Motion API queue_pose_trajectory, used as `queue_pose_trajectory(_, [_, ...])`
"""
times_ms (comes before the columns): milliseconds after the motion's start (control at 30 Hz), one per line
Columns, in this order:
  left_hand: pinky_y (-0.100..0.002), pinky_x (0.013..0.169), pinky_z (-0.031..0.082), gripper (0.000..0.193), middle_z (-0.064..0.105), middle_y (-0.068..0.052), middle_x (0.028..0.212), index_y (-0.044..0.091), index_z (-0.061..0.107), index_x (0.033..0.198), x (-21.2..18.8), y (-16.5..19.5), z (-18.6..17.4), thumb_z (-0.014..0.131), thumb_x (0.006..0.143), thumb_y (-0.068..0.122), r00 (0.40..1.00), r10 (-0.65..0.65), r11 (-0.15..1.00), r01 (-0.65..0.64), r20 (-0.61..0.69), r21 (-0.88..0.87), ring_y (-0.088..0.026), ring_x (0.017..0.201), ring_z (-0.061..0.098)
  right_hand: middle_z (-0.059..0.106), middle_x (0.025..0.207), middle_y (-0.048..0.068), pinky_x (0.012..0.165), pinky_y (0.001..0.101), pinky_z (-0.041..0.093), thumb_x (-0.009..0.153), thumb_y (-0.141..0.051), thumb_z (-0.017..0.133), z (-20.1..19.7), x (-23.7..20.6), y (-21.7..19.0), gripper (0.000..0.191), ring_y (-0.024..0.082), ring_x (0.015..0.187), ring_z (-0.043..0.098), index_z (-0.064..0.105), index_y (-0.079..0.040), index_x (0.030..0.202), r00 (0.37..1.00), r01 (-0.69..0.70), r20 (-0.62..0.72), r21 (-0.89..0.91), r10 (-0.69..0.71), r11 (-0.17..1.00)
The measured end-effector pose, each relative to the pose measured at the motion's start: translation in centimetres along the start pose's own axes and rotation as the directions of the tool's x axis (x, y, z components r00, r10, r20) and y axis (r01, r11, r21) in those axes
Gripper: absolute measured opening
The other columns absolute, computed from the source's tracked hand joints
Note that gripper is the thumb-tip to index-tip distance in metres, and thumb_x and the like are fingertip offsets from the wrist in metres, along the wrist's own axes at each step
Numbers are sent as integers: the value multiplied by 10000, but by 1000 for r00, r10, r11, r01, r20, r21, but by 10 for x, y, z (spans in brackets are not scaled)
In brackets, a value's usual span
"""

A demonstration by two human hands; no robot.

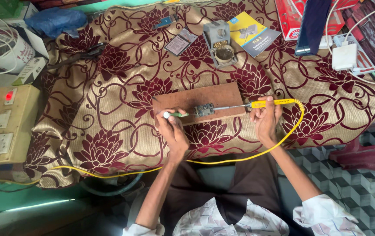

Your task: The person uses a soldering iron and solder wire to work on a small circuit board placed on a wooden block. They repeatedly apply heat and solder to specific points on the board while holding it steady with their other hand.

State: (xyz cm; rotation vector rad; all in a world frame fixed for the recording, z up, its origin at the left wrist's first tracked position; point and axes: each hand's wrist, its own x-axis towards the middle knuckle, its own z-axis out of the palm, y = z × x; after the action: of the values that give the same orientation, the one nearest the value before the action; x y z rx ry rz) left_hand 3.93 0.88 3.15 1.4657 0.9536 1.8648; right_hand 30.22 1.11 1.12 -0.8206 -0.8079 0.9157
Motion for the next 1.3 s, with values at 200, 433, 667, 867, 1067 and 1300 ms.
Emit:
queue_pose_trajectory(200, [-216,551,351,189,694,-99,1005,13,453,1149,-2,-4,-4,371,1148,184,1000,28,995,-28,3,99,-50,591,434,409,644,6,434,246,328,1125,-352,498,1,-1,2,303,115,487,449,524,-66,1027,1000,1,8,-8,-1,1000])
queue_pose_trajectory(433, [-213,543,358,189,700,-100,1005,20,448,1154,-5,-7,-6,353,1149,183,1000,21,996,-22,14,89,-45,587,438,406,642,10,439,253,331,1138,-299,514,4,-3,2,280,106,505,424,542,-51,1010,999,41,30,-64,-39,997])
queue_pose_trajectory(667, [-212,538,352,191,698,-109,1008,13,446,1156,-4,-8,-5,359,1141,183,1000,11,999,-12,10,48,-45,590,437,403,657,3,445,255,332,1126,-356,477,5,-4,-1,302,120,499,444,529,-82,1010,1000,19,5,23,-19,1000])
queue_pose_trajectory(867, [-213,565,370,195,702,-107,1011,12,452,1166,0,-5,-5,370,1148,188,999,40,995,-41,12,86,-48,610,461,396,630,1,432,248,322,1118,-331,488,6,-1,-1,283,113,480,432,531,-80,996,1000,-1,-11,-13,0,1000])
queue_pose_trajectory(1067, [-216,543,352,194,694,-115,995,8,455,1144,2,2,-4,378,1134,186,1000,-20,999,21,-2,44,-47,594,439,391,608,0,435,245,319,1114,-287,517,6,2,-1,271,110,467,420,543,-50,986,1000,5,-8,-26,-6,1000])
queue_pose_trajectory(1300, [-215,558,374,223,696,-112,992,6,470,1145,7,19,-6,396,1138,216,999,-31,999,31,-24,37,-46,618,457,472,651,32,461,269,390,1107,-315,490,16,-3,-14,279,142,516,489,544,-54,1024,994,-18,-103,56,24,998])
